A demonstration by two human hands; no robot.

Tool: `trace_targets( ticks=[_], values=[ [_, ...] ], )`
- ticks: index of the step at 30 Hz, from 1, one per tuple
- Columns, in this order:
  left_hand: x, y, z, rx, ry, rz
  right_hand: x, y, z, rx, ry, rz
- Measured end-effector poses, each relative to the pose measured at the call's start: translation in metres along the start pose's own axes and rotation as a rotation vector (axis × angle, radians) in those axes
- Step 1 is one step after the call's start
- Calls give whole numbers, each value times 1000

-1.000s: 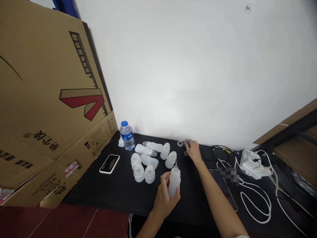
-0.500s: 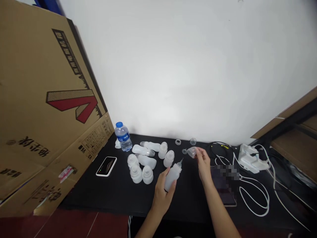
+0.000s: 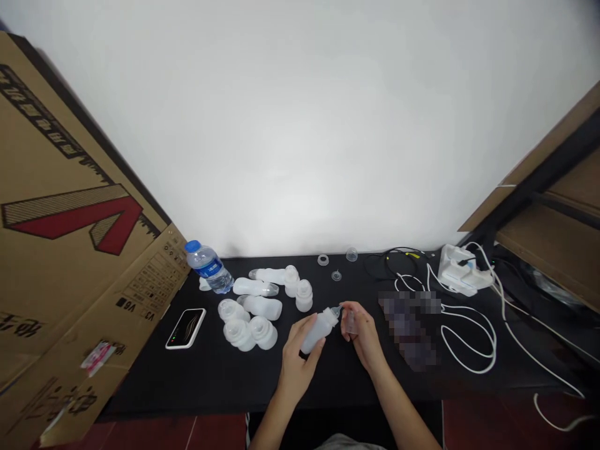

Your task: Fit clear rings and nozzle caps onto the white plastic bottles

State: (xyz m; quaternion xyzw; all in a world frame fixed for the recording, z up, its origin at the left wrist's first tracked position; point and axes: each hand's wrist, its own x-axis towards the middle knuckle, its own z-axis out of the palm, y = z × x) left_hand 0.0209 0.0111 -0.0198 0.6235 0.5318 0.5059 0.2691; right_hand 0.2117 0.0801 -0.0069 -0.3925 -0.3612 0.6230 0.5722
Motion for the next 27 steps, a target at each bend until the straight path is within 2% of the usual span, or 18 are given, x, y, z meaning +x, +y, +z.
trace_targets(
  ticks=[5,14,21,24,27],
  values=[
    [-1,0,0,43,-63,20,-2,8,-1,-94,-21,-27],
    [-6,2,5,99,27,92,-3,8,3,-22,-31,-33],
    [-3,5,6,94,16,94,-2,7,1,16,-41,-46],
    [-1,6,4,60,20,80,0,2,-2,160,5,-41],
    [0,7,3,40,15,73,4,-3,-7,318,134,-86]
  ],
)
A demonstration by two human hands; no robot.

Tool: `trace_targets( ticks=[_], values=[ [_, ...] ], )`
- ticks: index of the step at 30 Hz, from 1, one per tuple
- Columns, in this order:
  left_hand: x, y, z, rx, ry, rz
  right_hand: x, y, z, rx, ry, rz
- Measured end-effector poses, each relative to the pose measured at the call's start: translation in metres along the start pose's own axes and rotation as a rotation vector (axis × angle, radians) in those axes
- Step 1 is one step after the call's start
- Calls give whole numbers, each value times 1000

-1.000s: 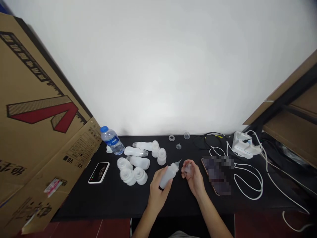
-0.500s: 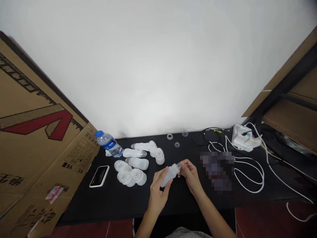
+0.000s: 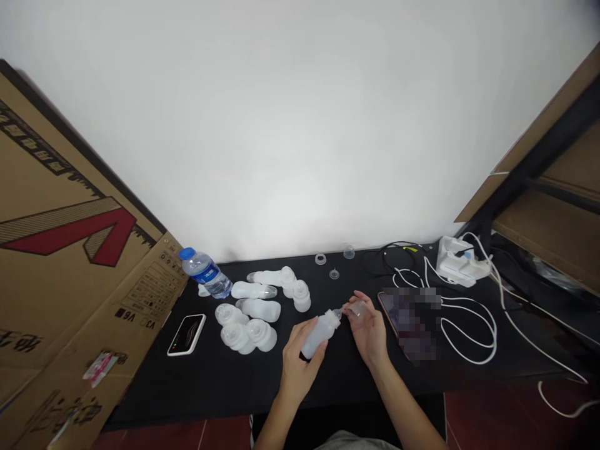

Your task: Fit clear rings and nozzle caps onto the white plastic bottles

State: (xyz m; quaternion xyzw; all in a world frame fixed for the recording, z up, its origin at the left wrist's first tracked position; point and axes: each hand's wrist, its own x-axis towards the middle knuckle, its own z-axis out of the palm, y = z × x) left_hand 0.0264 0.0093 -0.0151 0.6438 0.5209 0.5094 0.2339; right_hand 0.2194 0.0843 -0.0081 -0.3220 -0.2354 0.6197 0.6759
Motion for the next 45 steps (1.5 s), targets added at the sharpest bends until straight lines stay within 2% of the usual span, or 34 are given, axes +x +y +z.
trace_targets(
  ticks=[3,11,16,21,27,32,37,45],
  values=[
    [0,1,0,-4,-13,20,1,1,-2,-25,50,-40],
    [1,1,0,-3,4,11,-8,12,-3,-359,-218,-38],
    [0,-1,0,2,10,-2,-6,12,-11,-539,-211,-93],
    [0,0,0,-2,-14,-14,-8,10,-6,-480,-213,-116],
    [-2,2,1,19,-4,-42,-13,7,-2,-457,-237,-21],
    [-3,3,0,-9,-43,-32,-13,6,-2,-425,-228,31],
    [1,4,0,-24,-15,-46,-13,6,4,-408,-264,11],
    [-1,1,3,-32,-26,-121,-8,12,-5,-359,-169,-19]
  ],
)
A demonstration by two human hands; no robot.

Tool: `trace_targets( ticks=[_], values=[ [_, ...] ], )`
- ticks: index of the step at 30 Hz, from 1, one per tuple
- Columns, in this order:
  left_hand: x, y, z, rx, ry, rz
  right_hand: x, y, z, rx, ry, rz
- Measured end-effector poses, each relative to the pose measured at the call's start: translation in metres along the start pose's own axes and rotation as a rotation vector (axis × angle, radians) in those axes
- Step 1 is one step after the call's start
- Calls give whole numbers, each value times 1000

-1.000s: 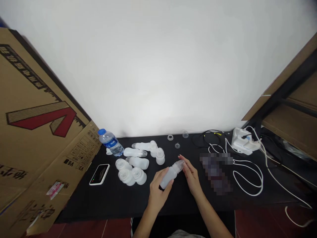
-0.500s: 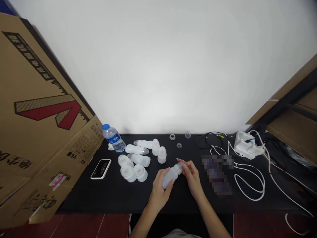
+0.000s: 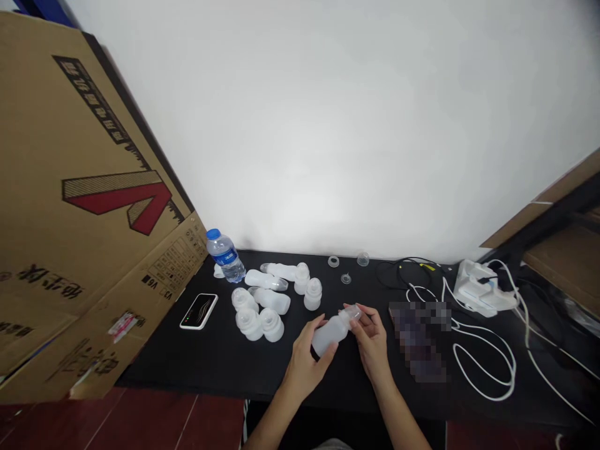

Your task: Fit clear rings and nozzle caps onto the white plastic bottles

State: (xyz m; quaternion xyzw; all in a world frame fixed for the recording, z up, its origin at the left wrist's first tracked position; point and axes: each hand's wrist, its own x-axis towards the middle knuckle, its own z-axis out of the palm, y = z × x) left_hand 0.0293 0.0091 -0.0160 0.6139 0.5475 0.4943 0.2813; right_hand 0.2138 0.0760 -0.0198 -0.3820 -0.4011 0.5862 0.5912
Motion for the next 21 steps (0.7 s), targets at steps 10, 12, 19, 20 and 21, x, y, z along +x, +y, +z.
trace_targets(
  ticks=[10,12,19,20,21],
  values=[
    [-1,3,1,0,21,128,-4,7,0,-71,75,-47],
    [-2,3,2,16,48,128,-5,7,4,-65,20,-1],
    [-1,15,-5,88,27,164,-2,9,5,-105,-171,118],
    [-2,18,-7,107,22,188,-2,11,3,-129,-136,78],
    [-4,20,-9,121,24,214,-3,13,2,-156,-96,26]
  ],
)
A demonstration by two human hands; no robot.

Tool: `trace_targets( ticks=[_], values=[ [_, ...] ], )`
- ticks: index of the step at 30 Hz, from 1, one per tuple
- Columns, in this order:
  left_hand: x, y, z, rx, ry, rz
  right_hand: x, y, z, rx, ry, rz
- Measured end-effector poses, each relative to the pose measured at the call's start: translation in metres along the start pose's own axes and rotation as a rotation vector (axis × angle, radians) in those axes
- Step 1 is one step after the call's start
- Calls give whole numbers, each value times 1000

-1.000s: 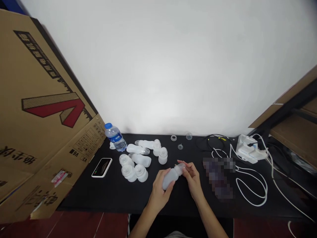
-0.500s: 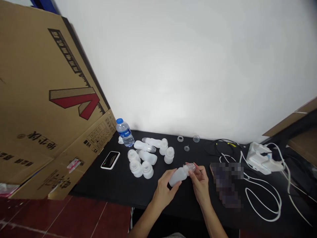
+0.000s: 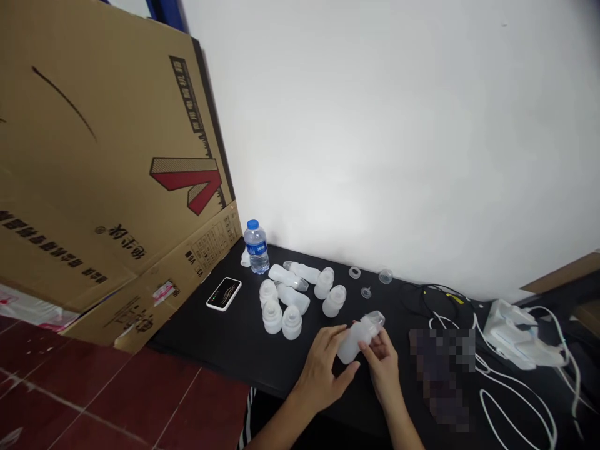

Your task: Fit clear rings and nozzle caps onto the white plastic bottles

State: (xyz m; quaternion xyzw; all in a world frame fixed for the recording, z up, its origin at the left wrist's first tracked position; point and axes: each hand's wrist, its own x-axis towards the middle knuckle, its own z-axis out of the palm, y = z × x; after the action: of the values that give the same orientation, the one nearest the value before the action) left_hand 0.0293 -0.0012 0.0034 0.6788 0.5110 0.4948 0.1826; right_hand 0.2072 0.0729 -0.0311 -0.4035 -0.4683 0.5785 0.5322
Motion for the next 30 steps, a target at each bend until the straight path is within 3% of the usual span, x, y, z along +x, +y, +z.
trace_targets(
  ticks=[4,10,15,24,27,30],
  values=[
    [-9,4,-4,11,56,63,-9,7,1,-185,100,-175],
    [-17,0,-6,-31,144,126,-10,1,15,-551,-87,-220],
    [-17,-2,-4,-23,111,136,-3,3,27,-475,-226,-173],
    [-14,-6,3,-17,83,134,-7,1,35,-399,-313,-215],
    [-14,-7,3,7,91,136,-1,0,23,-351,-285,-163],
    [-15,-8,3,25,60,164,24,-12,10,-428,-82,-228]
  ],
)
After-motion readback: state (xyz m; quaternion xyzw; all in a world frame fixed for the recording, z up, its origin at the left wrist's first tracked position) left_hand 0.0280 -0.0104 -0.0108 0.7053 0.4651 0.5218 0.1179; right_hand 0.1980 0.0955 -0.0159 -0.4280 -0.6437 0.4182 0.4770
